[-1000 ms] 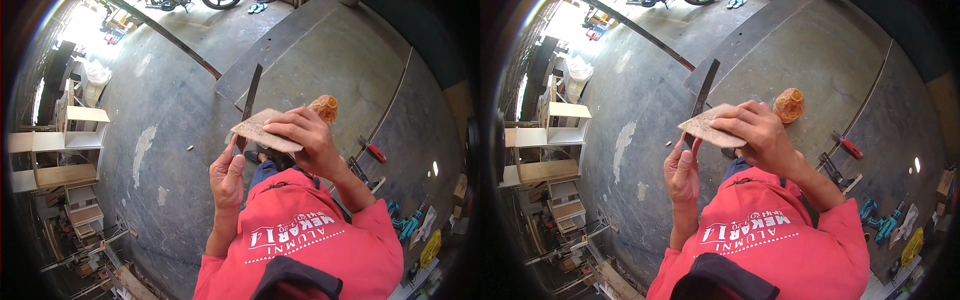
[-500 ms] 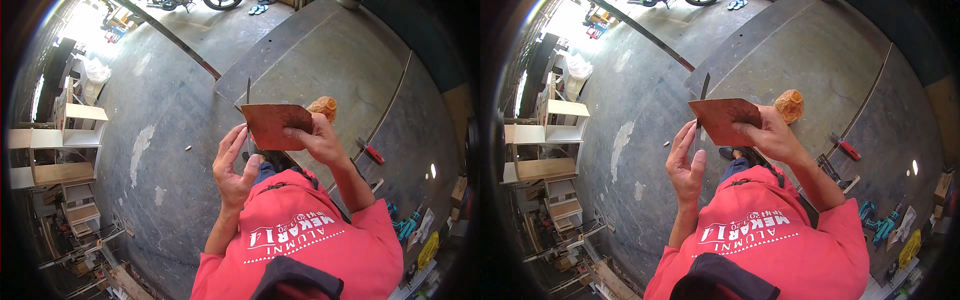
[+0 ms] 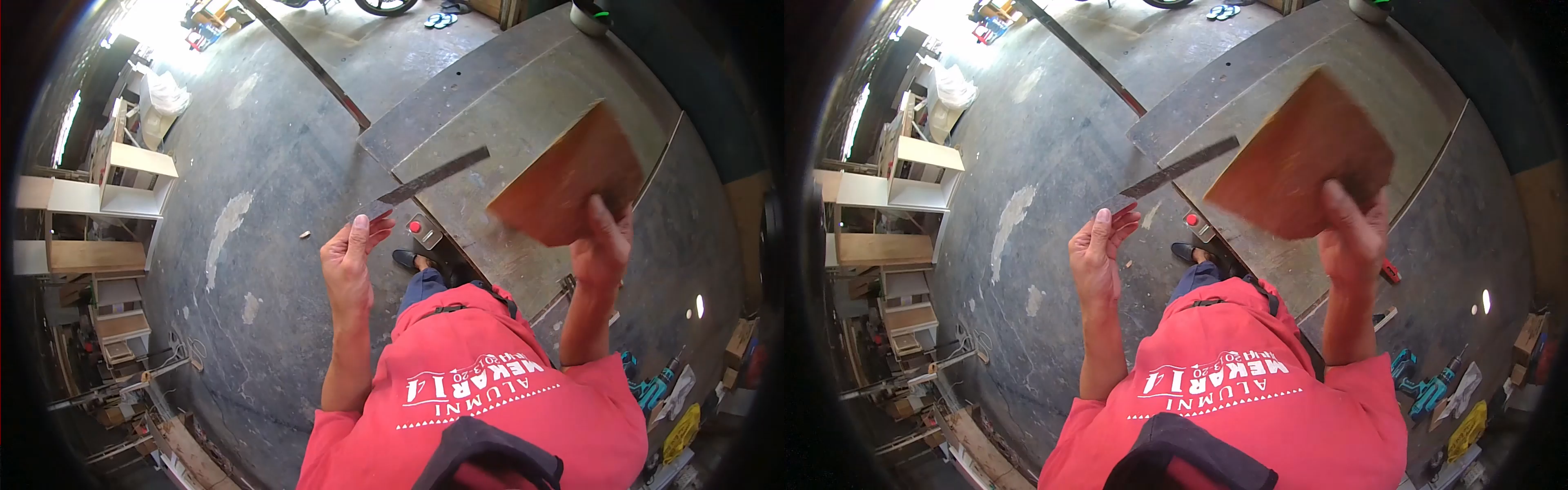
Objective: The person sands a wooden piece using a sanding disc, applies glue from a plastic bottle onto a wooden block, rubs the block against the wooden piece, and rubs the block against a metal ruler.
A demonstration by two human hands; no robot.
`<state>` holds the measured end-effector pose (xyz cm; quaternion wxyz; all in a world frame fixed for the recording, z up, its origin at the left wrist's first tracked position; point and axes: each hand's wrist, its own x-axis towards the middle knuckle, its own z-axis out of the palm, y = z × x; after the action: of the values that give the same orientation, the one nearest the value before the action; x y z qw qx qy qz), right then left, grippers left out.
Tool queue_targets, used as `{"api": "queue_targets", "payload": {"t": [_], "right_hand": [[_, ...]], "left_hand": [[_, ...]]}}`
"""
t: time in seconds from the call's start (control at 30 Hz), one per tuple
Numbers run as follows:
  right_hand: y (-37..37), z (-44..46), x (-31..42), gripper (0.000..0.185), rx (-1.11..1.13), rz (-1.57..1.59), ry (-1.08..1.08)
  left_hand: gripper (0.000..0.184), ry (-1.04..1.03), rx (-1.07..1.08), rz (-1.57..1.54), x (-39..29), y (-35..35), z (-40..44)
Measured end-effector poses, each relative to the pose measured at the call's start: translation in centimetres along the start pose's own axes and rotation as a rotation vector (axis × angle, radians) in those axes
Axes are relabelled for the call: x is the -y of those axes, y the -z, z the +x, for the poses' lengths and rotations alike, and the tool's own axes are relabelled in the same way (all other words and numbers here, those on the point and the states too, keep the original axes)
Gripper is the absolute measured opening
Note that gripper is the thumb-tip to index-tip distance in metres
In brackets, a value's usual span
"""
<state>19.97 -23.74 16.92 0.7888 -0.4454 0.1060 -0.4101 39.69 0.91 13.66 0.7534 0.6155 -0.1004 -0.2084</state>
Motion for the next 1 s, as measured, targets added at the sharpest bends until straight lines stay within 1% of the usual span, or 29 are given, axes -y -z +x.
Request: {"api": "queue_targets", "payload": {"t": [0.03,0.07,0.13,0.17,0.23,0.27,0.3,0.33,0.37,0.4,0.43,0.47,0.5,0.53,0.57,0.6,0.63,0.67,0.73,0.77,0.83,0.87,0.9,0.93,0.97,1.0], "right_hand": [[0.7,0.2,0.2,0.046,-0.038,0.023,0.000],[1.0,0.5,0.0,0.046,-0.031,0.019,-0.003],[1.5,0.9,-0.8,0.037,-0.072,-0.118,-0.070],[1.2,0.8,-1.1,0.037,-0.064,-0.119,-0.069],[-0.1,0.4,-2.1,0.038,-0.027,0.160,-0.163],[0.0,0.3,-3.1,0.043,-0.080,-0.082,-0.252],[-0.5,0.3,-3.7,0.043,-0.079,-0.084,-0.251],[-1.4,0.5,-4.5,0.043,-0.016,0.055,-0.306],[-2.5,0.7,-5.1,0.043,0.047,0.195,-0.359],[-3.8,1.0,-5.7,0.043,0.047,0.193,-0.355],[-5.2,1.3,-6.2,0.039,0.098,-0.024,-0.243],[-6.5,1.6,-6.8,0.035,0.148,-0.240,-0.131],[-7.2,2.1,-8.0,0.035,0.146,-0.244,-0.131],[-7.5,2.7,-9.6,0.029,0.150,-0.406,0.089],[-7.9,3.2,-10.6,0.026,0.153,-0.566,0.312],[-8.7,3.5,-10.5,0.026,0.154,-0.569,0.313],[-9.8,3.8,-10.0,0.026,0.180,-0.764,0.410],[-10.3,4.2,-9.8,0.028,0.206,-0.959,0.508],[-10.5,4.5,-10.2,0.028,0.234,-0.961,0.486],[-10.5,4.7,-10.5,0.028,0.259,-0.964,0.463],[-10.1,5.0,-11.1,0.025,0.269,-1.008,0.460],[-9.8,5.2,-11.4,0.023,0.273,-1.051,0.456],[-9.7,5.4,-11.7,0.023,0.274,-1.056,0.456],[-9.8,5.8,-12.1,0.022,0.202,-1.047,0.376],[-9.6,6.2,-12.6,0.030,0.127,-1.036,0.295],[-9.1,7.1,-13.2,0.030,0.118,-1.038,0.297]], "left_hand": [[0.025,0.012,0.005,0.045,0.0,0.4,0.2],[0.025,0.011,-0.001,0.039,0.0,0.6,0.3],[0.023,-0.042,-0.034,0.134,0.0,0.7,0.6],[0.023,-0.047,-0.039,0.129,-0.2,0.4,0.8],[0.020,-0.142,-0.067,0.153,-0.7,-0.5,1.1],[0.020,-0.142,-0.070,0.150,-0.6,-0.5,1.4],[0.023,-0.235,-0.008,0.252,-0.4,-0.4,1.7],[0.027,-0.328,0.056,0.353,-0.4,-0.4,1.9],[0.027,-0.329,0.058,0.350,-0.7,-0.8,1.7],[0.032,-0.250,0.100,0.262,-1.4,-1.7,1.4],[0.039,-0.169,0.140,0.174,-2.0,-2.2,1.1],[0.039,-0.169,0.142,0.172,-2.4,-2.5,1.1],[0.040,-0.112,0.178,0.190,-2.6,-2.7,1.3],[0.041,-0.055,0.214,0.210,-2.9,-3.0,1.5],[0.041,-0.054,0.216,0.207,-3.1,-3.3,1.6],[0.039,-0.031,0.265,0.192,-3.4,-3.6,1.7],[0.037,-0.009,0.314,0.178,-3.6,-3.8,1.9],[0.037,-0.013,0.314,0.176,-3.7,-3.8,2.1],[0.036,-0.005,0.380,0.223,-3.9,-3.8,2.5],[0.036,-0.005,0.377,0.220,-4.1,-3.8,2.8],[0.035,0.056,0.393,0.314,-4.5,-3.8,3.3],[0.035,0.056,0.392,0.309,-4.4,-3.7,3.7],[0.035,0.084,0.452,0.269,-4.2,-3.5,4.2],[0.037,0.111,0.514,0.229,-4.0,-3.2,4.8],[0.037,0.113,0.521,0.228,-3.8,-3.0,5.3],[0.039,0.091,0.478,0.150,-3.6,-2.7,5.9]]}}
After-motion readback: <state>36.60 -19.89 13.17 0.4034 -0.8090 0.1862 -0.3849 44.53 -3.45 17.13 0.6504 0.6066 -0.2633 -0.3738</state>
